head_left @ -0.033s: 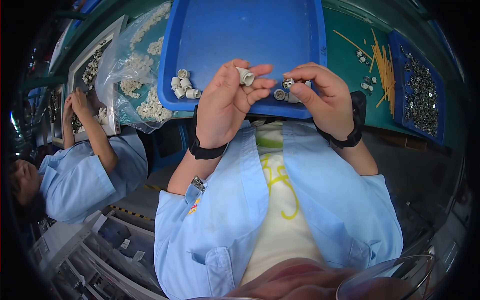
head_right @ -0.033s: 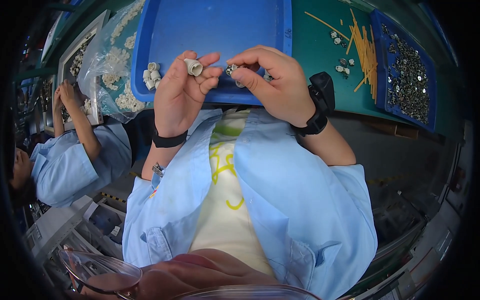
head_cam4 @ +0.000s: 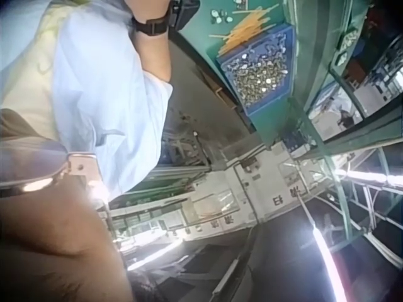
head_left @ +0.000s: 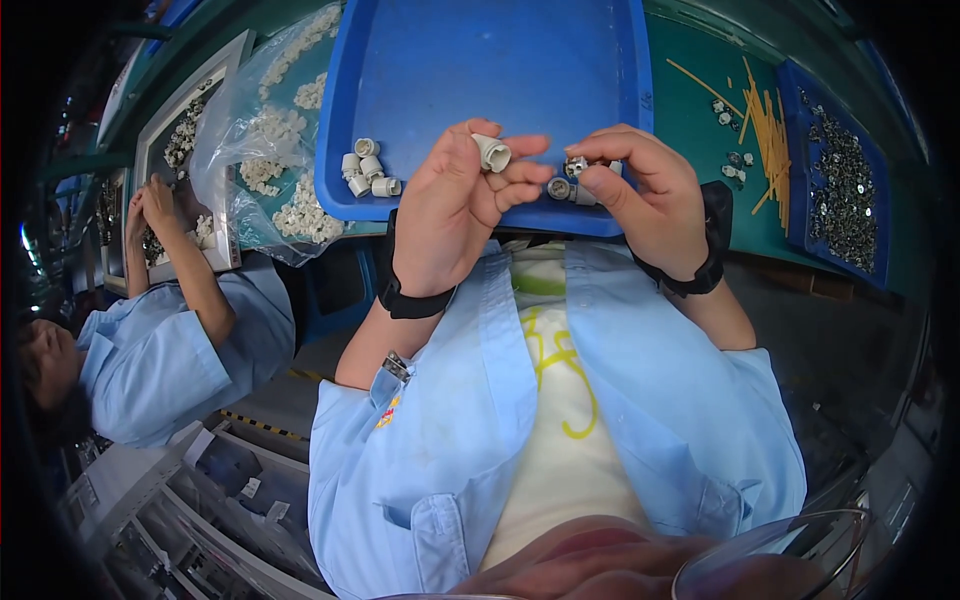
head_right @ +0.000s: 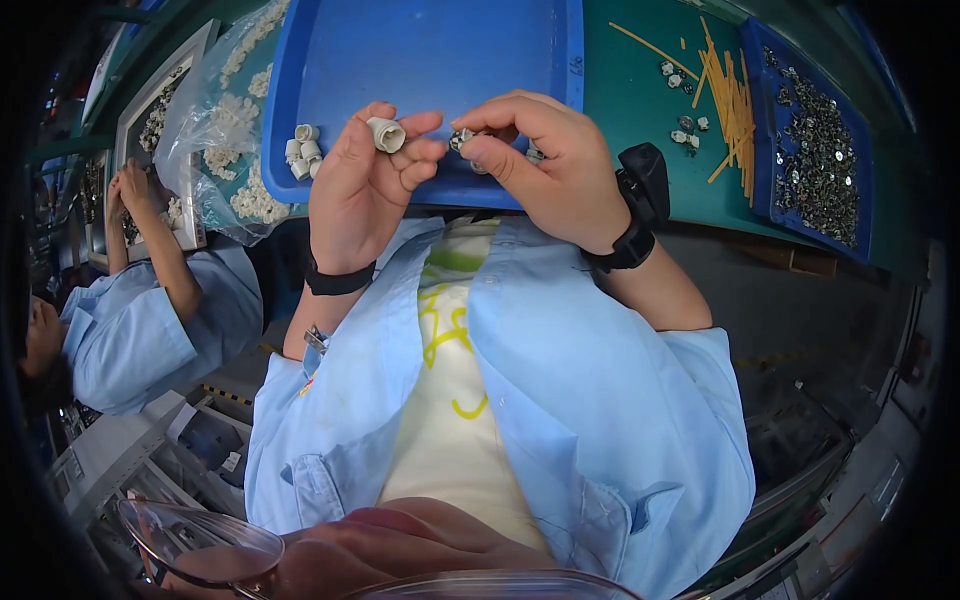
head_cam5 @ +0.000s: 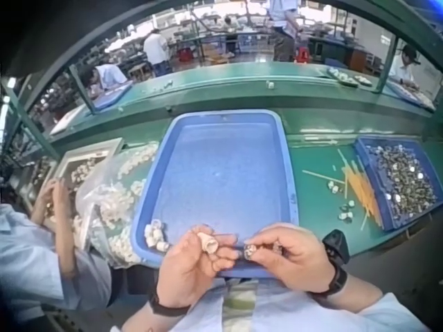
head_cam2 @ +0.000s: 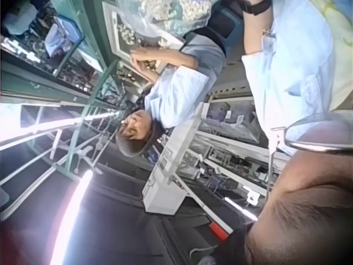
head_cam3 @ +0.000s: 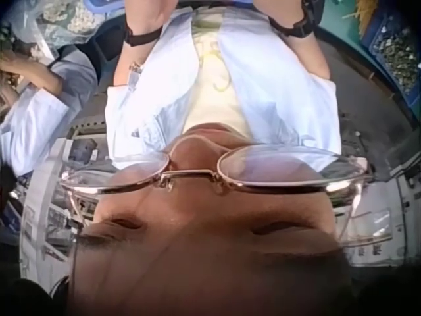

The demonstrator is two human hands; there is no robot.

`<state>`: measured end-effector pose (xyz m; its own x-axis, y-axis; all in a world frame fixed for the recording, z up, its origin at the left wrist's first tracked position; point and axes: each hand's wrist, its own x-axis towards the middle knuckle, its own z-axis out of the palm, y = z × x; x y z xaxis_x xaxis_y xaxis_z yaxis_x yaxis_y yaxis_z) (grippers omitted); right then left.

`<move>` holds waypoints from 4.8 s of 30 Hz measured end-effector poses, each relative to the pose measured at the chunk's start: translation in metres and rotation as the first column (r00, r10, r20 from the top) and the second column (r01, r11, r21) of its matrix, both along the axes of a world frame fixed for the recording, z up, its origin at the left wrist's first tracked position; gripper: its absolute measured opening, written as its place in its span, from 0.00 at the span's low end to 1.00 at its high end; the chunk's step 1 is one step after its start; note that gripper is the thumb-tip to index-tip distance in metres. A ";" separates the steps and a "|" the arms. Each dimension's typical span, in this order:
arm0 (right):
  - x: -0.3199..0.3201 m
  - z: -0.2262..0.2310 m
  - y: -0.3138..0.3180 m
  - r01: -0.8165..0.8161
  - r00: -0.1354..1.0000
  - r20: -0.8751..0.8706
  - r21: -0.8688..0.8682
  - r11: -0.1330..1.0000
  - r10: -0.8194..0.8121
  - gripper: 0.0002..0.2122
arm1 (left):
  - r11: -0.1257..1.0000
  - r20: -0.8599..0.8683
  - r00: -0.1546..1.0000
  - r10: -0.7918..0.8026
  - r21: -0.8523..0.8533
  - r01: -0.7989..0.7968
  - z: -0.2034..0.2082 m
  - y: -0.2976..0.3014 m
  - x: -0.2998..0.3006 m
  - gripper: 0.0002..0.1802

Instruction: The person assembles components by hand, picking up a white plastic housing and a metal insert from a blue tray. They press the metal insert into the housing and place the completed unit back onto the tray before repeating the process.

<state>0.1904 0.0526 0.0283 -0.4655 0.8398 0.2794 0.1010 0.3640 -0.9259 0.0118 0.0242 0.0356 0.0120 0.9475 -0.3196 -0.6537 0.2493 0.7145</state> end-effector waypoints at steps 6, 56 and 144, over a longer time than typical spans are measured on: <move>-0.005 0.007 -0.004 -0.007 1.000 -0.023 0.073 0.997 0.009 0.08 | 0.905 0.042 0.937 -0.347 0.278 0.323 -0.027 -0.002 -0.023 0.22; -0.010 0.001 -0.003 -0.010 0.999 -0.034 0.436 0.900 0.028 0.10 | 0.870 -0.244 0.958 -0.153 0.426 0.248 -0.023 -0.021 -0.003 0.14; 0.000 -0.005 -0.015 -0.395 0.902 -0.337 -0.394 0.830 0.270 0.05 | 0.649 -0.834 0.525 0.170 0.496 0.578 -0.005 -0.024 -0.015 0.15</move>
